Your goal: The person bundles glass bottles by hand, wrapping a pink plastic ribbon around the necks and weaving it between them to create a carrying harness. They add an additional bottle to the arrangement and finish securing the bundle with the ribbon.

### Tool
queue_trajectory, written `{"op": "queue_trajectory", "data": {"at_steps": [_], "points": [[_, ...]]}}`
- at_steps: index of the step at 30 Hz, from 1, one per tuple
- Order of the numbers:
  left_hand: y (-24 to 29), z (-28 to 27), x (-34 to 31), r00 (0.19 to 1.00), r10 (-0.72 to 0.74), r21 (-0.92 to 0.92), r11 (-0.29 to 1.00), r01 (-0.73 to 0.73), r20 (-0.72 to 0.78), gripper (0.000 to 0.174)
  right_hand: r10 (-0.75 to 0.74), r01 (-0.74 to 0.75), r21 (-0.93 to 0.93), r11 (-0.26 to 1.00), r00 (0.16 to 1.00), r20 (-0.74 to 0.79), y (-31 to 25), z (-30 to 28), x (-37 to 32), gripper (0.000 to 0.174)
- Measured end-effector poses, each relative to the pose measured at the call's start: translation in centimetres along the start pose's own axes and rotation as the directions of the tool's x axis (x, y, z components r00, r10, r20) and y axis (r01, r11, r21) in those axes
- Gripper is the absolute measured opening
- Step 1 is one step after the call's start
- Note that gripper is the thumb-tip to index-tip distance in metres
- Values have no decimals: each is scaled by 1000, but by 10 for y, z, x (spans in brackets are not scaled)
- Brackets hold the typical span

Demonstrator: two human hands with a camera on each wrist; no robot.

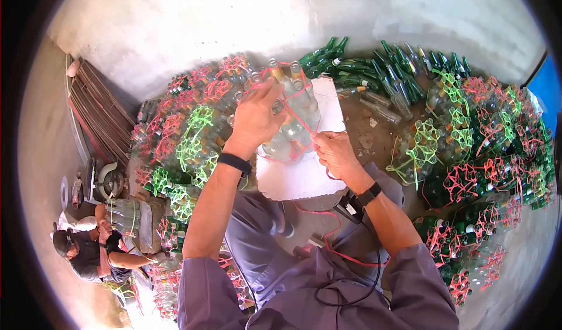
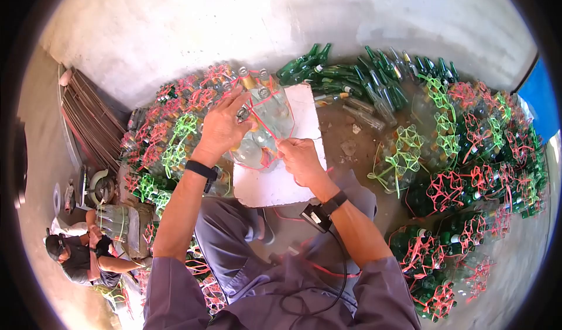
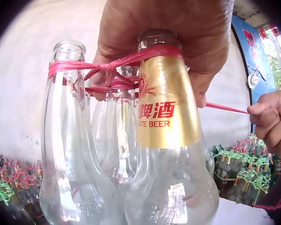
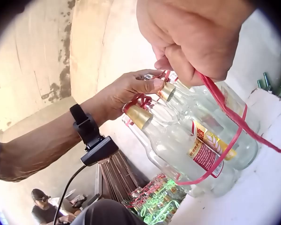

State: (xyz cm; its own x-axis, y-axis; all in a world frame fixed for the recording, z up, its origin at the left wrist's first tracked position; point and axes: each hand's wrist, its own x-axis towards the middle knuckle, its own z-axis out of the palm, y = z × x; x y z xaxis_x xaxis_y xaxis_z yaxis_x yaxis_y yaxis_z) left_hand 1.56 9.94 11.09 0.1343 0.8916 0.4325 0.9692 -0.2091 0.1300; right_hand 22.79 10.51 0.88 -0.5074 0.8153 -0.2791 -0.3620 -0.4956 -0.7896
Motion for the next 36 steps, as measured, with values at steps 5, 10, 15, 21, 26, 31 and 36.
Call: {"op": "queue_trajectory", "data": {"at_steps": [5, 10, 15, 21, 26, 31, 36], "points": [[-3, 0, -2, 992, 91, 17, 996, -89, -92, 60, 70, -72, -24, 997, 995, -69, -1, 13, -4, 29], [-9, 4, -5, 987, 85, -55, 994, -93, -135, 44, 101, -98, 73, 993, 994, -43, 6, 7, 1, 28], [-12, 6, -9, 977, 67, -67, 994, -82, -201, 35, 79, -80, -15, 997, 994, -70, 12, 3, 3, 30], [1, 10, -19, 934, 174, 0, 983, -183, -312, 26, 63, -65, -25, 998, 995, -77, 8, 2, 3, 33], [26, 31, -39, 929, 291, -64, 948, -313, -228, 15, 37, -38, -7, 999, 998, -54, 2, -3, 0, 32], [34, 54, -45, 937, 288, -67, 950, -306, -199, 16, 21, -22, -32, 999, 999, -41, -3, -7, -6, 33], [35, 67, -46, 894, 288, -217, 902, -374, -343, 21, -4, 4, 23, 1000, 1000, -29, -10, -13, -11, 35]]}}
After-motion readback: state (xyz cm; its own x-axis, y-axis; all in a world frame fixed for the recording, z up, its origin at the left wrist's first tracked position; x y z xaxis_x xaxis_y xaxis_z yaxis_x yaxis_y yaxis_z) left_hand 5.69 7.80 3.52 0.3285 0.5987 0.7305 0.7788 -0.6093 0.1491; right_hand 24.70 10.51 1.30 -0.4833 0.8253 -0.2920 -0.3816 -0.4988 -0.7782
